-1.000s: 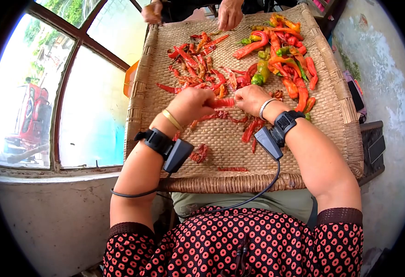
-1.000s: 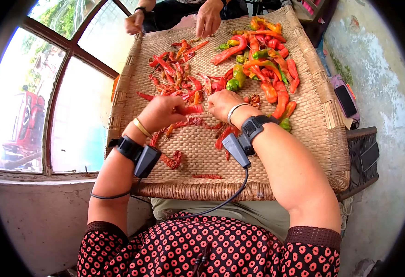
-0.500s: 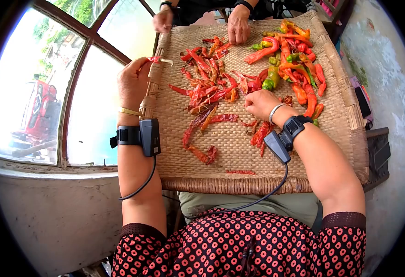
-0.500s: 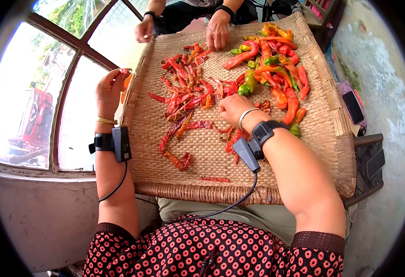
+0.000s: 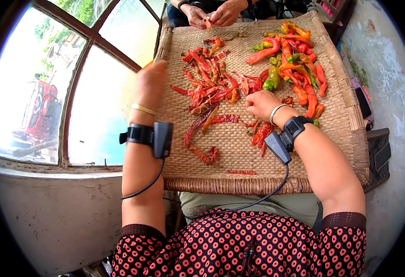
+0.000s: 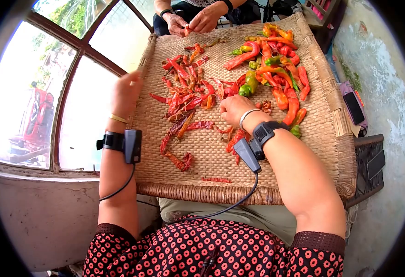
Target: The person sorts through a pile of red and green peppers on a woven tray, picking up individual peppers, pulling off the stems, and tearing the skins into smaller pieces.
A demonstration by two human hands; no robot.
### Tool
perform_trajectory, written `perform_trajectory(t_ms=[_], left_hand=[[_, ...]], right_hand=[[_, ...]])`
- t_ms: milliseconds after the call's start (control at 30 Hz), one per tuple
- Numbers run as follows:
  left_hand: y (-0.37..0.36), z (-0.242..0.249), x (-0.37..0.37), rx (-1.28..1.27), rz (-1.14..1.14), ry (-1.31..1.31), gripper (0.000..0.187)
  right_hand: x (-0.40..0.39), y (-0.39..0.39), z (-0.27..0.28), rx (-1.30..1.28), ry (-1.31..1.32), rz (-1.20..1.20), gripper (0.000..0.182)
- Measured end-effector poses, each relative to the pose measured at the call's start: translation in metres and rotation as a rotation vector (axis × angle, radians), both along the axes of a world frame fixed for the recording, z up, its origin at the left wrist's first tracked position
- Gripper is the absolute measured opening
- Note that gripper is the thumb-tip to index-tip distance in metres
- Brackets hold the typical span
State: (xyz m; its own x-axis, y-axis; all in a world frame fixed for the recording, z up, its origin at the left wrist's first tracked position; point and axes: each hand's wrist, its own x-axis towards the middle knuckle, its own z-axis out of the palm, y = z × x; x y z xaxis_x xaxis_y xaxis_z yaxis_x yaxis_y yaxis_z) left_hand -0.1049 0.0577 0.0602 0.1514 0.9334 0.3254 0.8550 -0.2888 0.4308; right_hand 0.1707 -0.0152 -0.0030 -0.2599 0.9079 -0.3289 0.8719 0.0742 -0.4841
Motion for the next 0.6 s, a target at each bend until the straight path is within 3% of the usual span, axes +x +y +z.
perform_trajectory(t_ms=[33,67,133,200,233,300,333,400,467,533,600], left_hand=[[-0.007,-0.009,0.01,-0.205,-0.138,-0.087,0.019],[-0.016,-0.009,0.023,-0.201,-0.35,0.048,0.019],[-0.028,-0.015,0.042,-0.424,-0.538,0.353,0.019],[-0.035,-0.024,0.043,-0.644,-0.696,0.409,0.017],[-0.034,-0.025,0.043,-0.645,-0.7,0.402,0.017],[-0.033,-0.024,0.044,-0.881,-0.617,0.735,0.021],[-0.034,-0.023,0.044,-0.878,-0.621,0.729,0.021],[-0.038,-0.02,0.043,-1.117,-0.481,0.728,0.028],[-0.039,-0.031,0.045,-1.176,-0.463,0.719,0.028],[-0.047,-0.035,0.054,-1.236,-0.581,0.774,0.03],[-0.05,-0.047,0.057,-1.204,-0.642,0.767,0.035]], right_hand=[[0.0,0.0,0.001,-0.002,-0.001,0.0,0.016],[0.0,-0.001,0.004,-0.007,0.0,-0.001,0.016],[-0.001,-0.001,0.004,-0.013,-0.001,-0.001,0.016],[0.001,-0.001,0.004,0.029,0.06,0.037,0.016],[0.003,-0.001,0.008,0.025,0.053,0.035,0.016],[0.01,-0.001,0.025,-0.278,0.284,0.002,0.015],[0.013,-0.001,0.037,-0.411,0.166,-0.023,0.021],[0.015,-0.002,0.059,-0.433,-0.308,0.215,0.027],[0.012,-0.009,0.074,-0.491,-0.399,0.188,0.03],[0.009,-0.014,0.073,-0.548,-0.488,0.159,0.033],[0.005,-0.018,0.061,-0.585,-0.565,0.258,0.037]])
